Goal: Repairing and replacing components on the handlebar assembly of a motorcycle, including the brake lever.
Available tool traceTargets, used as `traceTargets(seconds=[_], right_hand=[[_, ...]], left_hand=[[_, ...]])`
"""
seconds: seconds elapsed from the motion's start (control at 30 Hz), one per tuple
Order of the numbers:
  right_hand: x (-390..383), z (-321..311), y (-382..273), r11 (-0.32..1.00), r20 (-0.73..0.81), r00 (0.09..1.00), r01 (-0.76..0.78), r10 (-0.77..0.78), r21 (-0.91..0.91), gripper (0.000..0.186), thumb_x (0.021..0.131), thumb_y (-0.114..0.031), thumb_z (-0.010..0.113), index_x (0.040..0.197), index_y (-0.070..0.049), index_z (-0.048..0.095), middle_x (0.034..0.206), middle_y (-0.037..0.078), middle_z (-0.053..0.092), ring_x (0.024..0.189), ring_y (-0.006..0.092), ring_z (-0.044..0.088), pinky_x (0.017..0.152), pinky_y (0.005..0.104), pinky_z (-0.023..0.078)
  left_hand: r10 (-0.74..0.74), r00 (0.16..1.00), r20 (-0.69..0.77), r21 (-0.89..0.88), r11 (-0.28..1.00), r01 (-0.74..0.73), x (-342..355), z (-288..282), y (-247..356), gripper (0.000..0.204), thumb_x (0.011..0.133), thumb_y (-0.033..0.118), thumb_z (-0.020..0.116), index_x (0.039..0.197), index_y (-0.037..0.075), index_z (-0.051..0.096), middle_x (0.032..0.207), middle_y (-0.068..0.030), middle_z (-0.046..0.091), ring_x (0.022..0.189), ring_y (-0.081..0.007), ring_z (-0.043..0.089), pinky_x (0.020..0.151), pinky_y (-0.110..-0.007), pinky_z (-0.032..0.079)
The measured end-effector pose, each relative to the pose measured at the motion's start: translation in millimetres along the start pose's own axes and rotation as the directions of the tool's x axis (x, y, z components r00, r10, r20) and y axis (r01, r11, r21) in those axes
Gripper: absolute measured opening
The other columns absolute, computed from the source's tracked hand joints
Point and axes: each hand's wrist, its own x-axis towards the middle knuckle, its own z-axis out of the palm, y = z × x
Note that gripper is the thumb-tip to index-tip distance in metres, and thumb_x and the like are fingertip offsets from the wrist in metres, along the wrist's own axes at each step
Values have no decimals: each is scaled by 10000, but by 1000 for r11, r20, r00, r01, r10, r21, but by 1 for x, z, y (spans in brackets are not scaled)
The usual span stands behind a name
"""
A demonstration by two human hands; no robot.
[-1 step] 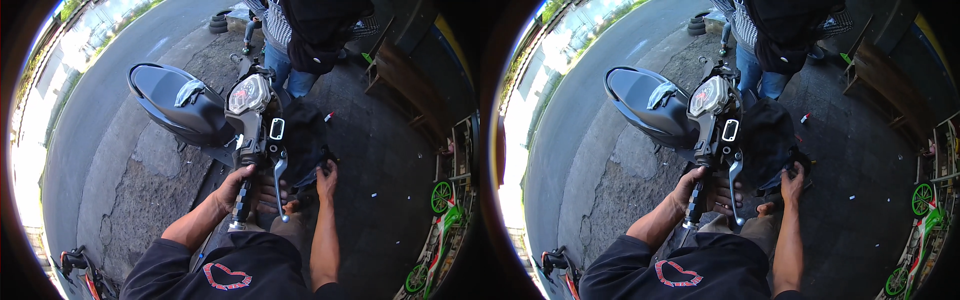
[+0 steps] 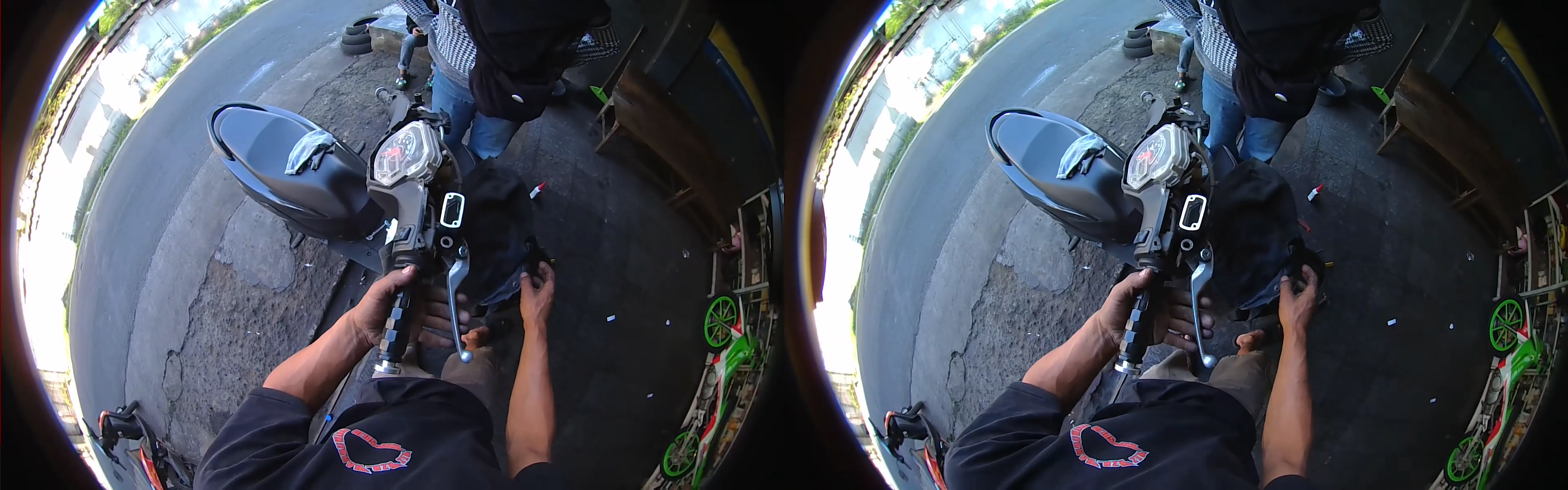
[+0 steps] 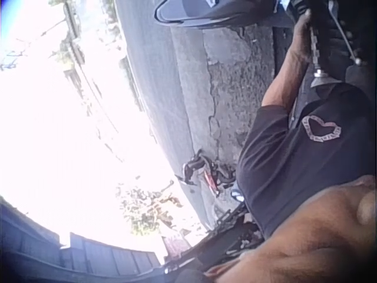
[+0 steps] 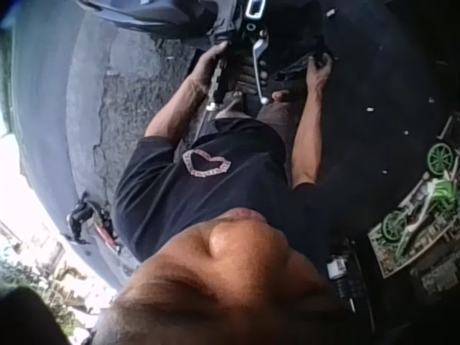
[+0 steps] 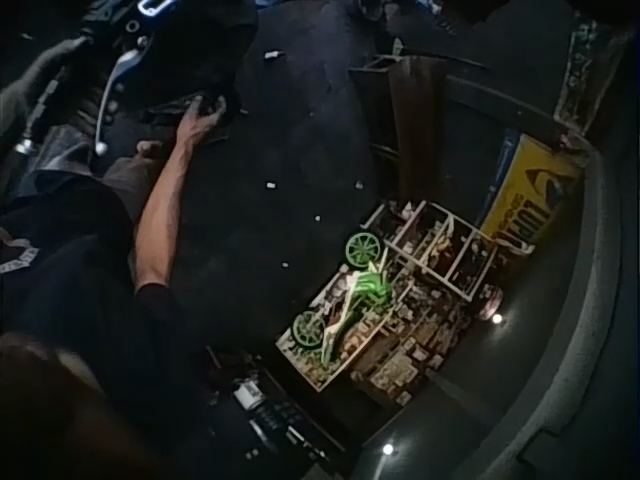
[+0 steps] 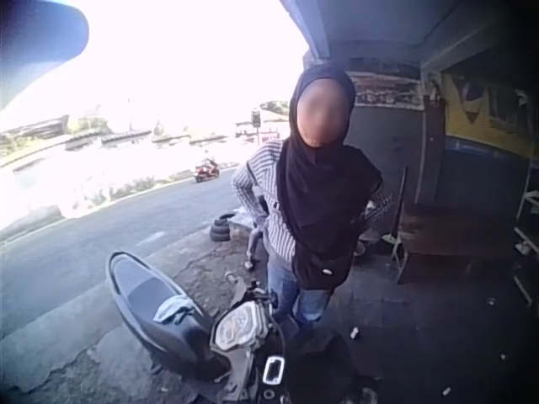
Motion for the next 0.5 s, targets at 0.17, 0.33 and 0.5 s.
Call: traceTargets(seconds=[0.17,0.33,0.5], right_hand=[[-24,-50,15,995,-212,976,-31,51,97,515,893,-120,669,1354,-4,472,1332,218,520,1151,326,558,948,401,479],[-77,-104,68,983,-277,944,-182,177,10,530,899,-111,659,1367,19,448,1327,243,516,1168,323,554,948,397,477],[-145,-136,146,921,-388,858,-385,337,-52,484,902,-97,646,1325,50,461,1323,262,514,1171,339,564,967,402,460]], left_hand=[[8,1000,-15,9,1000,-8,1,-5,2,741,814,461,660,1282,-91,501,1132,-259,617,1058,-374,626,967,-534,475],[56,995,-82,-42,997,-60,1,-2,-4,615,806,407,671,1185,-66,563,1019,-200,642,921,-331,648,873,-491,516],[53,976,-213,-13,998,-57,0,2,-4,568,739,396,717,1090,-30,583,892,-137,618,803,-249,623,793,-412,497]])
